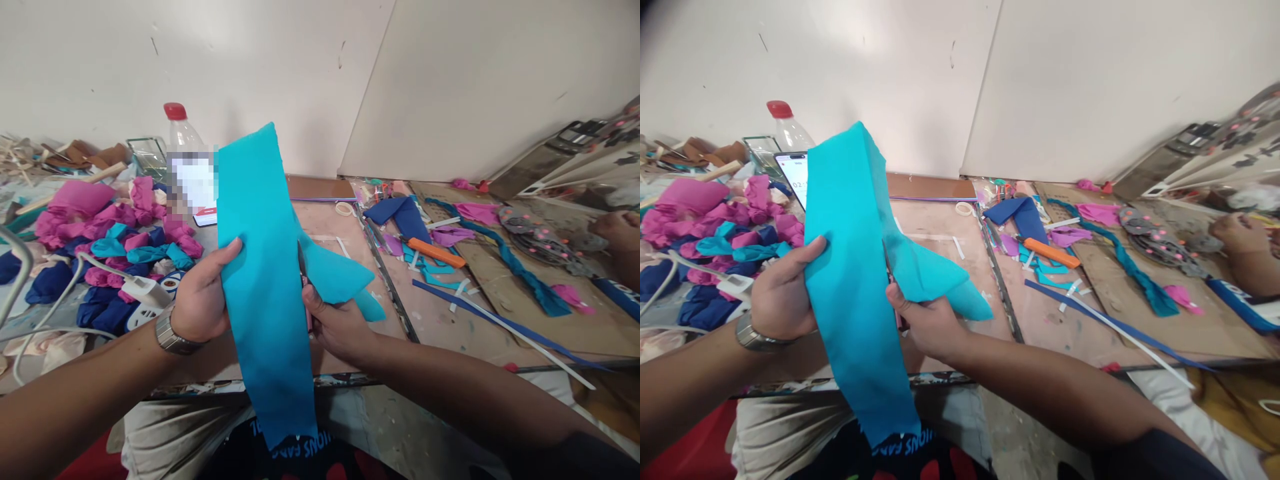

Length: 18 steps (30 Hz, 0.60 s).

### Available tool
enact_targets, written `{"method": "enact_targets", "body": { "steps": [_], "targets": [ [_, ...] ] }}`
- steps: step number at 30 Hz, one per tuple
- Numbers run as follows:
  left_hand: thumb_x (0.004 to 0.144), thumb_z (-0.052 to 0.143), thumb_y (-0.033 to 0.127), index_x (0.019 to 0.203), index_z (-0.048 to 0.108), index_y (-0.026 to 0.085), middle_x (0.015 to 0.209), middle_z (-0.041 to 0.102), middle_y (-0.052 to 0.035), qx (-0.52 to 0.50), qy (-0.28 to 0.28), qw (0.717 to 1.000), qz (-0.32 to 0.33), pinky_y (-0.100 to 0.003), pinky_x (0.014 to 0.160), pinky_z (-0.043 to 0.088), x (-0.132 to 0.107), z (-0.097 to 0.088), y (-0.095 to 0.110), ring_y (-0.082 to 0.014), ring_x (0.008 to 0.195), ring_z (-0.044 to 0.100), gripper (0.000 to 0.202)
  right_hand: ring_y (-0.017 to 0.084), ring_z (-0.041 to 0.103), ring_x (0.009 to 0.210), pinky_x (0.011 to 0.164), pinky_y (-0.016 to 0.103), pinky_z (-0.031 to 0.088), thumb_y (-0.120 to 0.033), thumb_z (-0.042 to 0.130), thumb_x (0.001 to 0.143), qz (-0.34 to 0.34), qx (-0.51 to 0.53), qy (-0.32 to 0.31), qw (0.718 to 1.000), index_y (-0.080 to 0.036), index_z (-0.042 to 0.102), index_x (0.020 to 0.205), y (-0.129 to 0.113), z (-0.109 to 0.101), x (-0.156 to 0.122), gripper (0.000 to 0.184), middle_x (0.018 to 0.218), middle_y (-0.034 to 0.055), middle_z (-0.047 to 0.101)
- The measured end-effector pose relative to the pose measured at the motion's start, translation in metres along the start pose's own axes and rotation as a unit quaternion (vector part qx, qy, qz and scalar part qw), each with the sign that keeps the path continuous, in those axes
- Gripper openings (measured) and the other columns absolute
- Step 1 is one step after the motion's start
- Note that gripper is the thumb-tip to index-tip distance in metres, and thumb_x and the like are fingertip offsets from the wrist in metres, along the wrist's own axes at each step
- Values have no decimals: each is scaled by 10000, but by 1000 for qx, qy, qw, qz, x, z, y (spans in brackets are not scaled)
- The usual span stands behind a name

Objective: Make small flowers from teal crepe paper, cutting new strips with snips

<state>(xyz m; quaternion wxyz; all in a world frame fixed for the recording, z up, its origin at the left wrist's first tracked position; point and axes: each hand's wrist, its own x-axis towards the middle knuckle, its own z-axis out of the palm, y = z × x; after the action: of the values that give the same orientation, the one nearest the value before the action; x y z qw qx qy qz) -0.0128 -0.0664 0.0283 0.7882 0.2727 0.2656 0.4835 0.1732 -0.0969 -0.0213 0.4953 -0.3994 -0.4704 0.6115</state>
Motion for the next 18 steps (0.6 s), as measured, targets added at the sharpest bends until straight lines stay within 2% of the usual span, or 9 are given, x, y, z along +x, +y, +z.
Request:
{"method": "enact_targets", "body": {
  "steps": [2, 5, 7, 10, 15, 18],
  "targets": [
    [920, 682, 427, 1394, 626, 172, 1252, 755, -118, -1, 5, 1000, -1, -594, 1114, 521, 0, 0, 0, -405, 1273, 644, 541, 169, 611, 660, 648, 333, 553, -694, 752, 793, -3, 18, -4, 1000, -248, 691, 875, 0, 0, 0, 457, 702, -5, 658],
    [905, 707, 395, 1369, 648, 189, 1239, 763, -103, -4, 24, 1000, 5, -575, 1102, 539, 0, -1, 1, -394, 1274, 647, 511, 123, 506, 538, 539, 283, 473, -677, 737, 821, 2, 28, -21, 999, -223, 577, 692, 0, 1, 1, 497, 570, -37, 551],
    [903, 711, 367, 1367, 651, 198, 1244, 762, -95, -6, 36, 999, 12, -567, 1109, 536, -1, -1, 2, -386, 1291, 636, 498, 123, 504, 544, 540, 285, 473, -685, 748, 802, 6, 30, -15, 999, -223, 591, 727, 1, 2, 0, 494, 583, -40, 554],
    [896, 715, 367, 1361, 654, 194, 1235, 764, -97, -2, 42, 999, 17, -581, 1108, 530, -1, 0, 2, -394, 1304, 624, 500, 150, 570, 641, 633, 317, 533, -687, 771, 776, -5, 26, 6, 1000, -232, 649, 849, 2, 1, 0, 476, 692, -17, 627],
    [871, 707, 336, 1369, 642, 197, 1246, 758, -101, -16, 10, 997, 69, -584, 1126, 508, -2, 6, 5, -394, 1332, 601, 521, 175, 600, 675, 704, 348, 562, -697, 740, 801, 3, 10, -15, 1000, -243, 647, 784, 2, 0, 0, 464, 652, -13, 606],
    [872, 703, 290, 1405, 610, 184, 1258, 751, -112, -10, 20, 998, 56, -586, 1137, 495, -1, 9, 8, -388, 1318, 614, 551, 218, 674, 816, 799, 386, 593, -728, 745, 770, 5, 7, -14, 1000, -265, 704, 943, -1, 1, 1, 496, 727, 4, 671]
  ]
}}
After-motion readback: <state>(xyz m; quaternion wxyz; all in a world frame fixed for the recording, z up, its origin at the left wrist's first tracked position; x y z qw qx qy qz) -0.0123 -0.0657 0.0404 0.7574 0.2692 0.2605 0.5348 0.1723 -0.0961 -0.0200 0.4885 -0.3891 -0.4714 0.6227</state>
